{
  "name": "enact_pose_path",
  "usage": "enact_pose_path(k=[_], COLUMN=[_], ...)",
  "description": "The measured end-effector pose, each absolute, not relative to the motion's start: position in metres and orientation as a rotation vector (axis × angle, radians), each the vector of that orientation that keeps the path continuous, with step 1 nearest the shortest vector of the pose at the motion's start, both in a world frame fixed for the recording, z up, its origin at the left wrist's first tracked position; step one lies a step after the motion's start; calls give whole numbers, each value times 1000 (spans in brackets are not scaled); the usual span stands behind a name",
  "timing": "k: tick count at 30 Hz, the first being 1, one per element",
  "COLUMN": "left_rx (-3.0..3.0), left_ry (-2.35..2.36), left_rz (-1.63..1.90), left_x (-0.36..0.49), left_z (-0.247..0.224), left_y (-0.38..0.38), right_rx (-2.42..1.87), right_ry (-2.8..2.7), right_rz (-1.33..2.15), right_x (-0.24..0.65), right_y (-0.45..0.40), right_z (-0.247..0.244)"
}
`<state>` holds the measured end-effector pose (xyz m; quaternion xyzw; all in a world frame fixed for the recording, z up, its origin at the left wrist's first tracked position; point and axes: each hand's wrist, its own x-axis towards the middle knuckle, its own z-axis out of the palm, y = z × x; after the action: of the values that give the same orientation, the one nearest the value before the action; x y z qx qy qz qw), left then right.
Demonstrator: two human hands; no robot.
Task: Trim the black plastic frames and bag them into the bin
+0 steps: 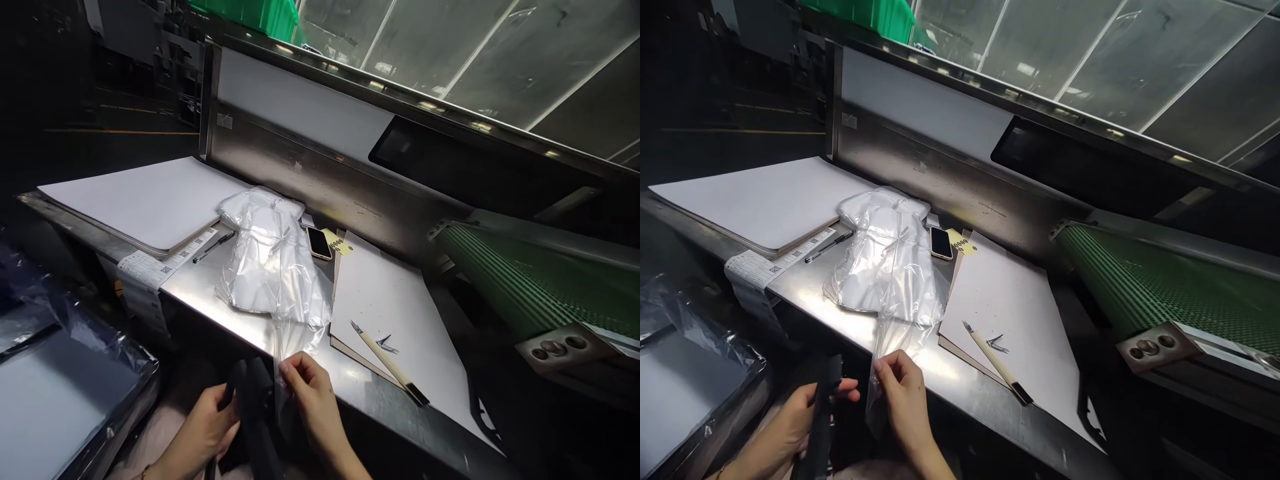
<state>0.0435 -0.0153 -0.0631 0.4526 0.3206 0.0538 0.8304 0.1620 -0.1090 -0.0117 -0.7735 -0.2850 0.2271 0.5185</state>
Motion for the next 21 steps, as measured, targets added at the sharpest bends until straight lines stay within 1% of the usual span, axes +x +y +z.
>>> enact_pose_path(k=[5, 10, 15, 21], left_rx=[915, 853, 857, 961], left_ry=[573, 553, 574, 578], left_rz=[66, 99, 127, 130], left_x=[68, 85, 83, 78], left_z=[-44, -35, -31, -29], left_y=[-19, -2, 13, 25], right_rx=[-1732, -1531, -1254, -1190], right_ry=[-639, -448, -234, -127], right_rz=[599, 599, 567, 587], right_x=[144, 179, 204, 222], right_y=[-114, -127, -138, -134], right_z=[-21, -9, 0, 9])
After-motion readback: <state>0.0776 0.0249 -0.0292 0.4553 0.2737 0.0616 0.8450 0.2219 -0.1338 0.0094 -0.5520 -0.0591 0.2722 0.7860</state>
